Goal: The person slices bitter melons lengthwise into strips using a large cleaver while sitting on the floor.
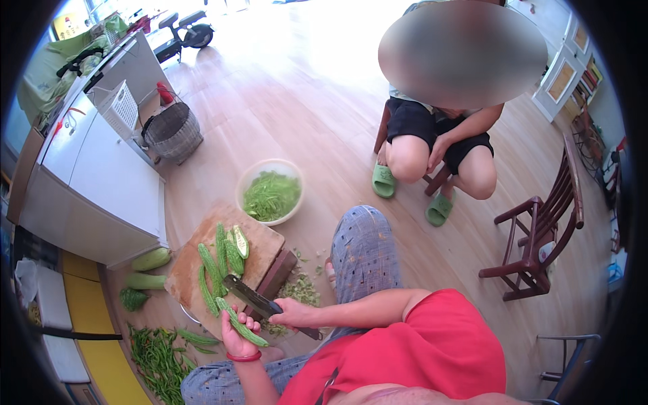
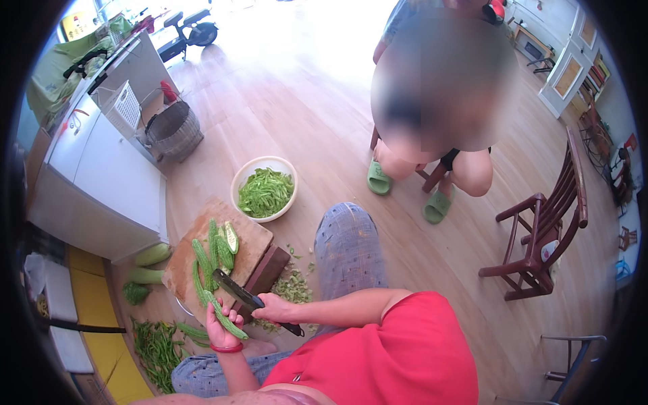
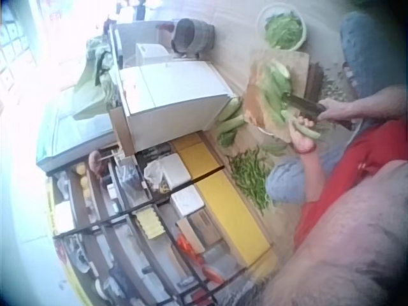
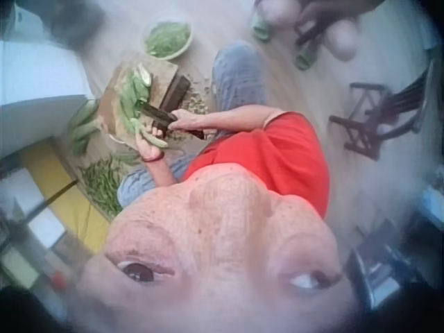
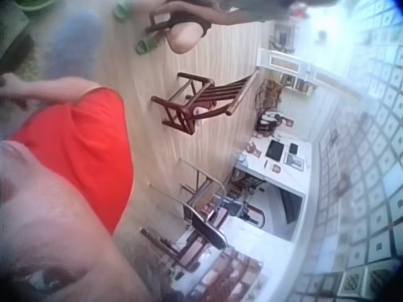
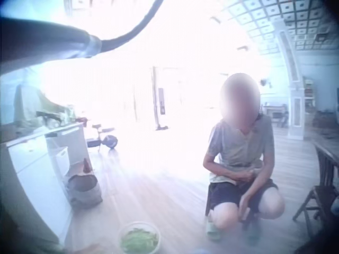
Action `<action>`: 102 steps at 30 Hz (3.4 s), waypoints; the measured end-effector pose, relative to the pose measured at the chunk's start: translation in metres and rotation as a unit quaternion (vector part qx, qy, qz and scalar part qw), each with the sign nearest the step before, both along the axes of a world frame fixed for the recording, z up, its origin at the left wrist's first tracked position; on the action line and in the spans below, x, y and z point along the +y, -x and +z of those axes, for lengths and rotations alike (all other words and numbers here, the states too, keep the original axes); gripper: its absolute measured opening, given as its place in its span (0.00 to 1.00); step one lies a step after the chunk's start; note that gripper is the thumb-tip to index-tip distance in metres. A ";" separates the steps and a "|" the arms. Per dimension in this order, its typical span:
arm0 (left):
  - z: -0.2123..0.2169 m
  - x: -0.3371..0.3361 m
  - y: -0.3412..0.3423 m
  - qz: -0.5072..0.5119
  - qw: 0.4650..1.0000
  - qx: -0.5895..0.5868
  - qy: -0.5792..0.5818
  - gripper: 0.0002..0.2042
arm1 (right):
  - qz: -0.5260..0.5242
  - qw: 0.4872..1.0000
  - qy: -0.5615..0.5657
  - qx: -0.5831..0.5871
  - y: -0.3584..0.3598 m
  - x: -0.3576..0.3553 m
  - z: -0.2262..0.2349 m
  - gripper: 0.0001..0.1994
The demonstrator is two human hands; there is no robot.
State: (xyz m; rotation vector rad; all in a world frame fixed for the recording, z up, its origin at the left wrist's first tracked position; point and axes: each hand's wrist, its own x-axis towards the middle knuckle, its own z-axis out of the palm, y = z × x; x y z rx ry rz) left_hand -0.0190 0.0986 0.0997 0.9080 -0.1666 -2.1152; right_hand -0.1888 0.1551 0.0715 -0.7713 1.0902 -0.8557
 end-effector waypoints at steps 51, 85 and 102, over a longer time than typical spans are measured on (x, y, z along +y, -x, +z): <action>0.126 -0.049 0.089 -0.311 0.884 -0.215 0.274 0.11 | -0.058 0.992 -0.075 -0.084 0.011 -0.001 0.019 0.08; 0.122 -0.171 -0.067 0.020 0.942 -0.321 0.091 0.13 | -0.018 0.994 -0.091 -0.061 0.007 0.001 0.011 0.08; 0.252 -0.218 0.290 -0.159 0.821 -0.297 0.460 0.14 | -0.035 0.994 -0.060 -0.085 0.015 0.005 0.016 0.08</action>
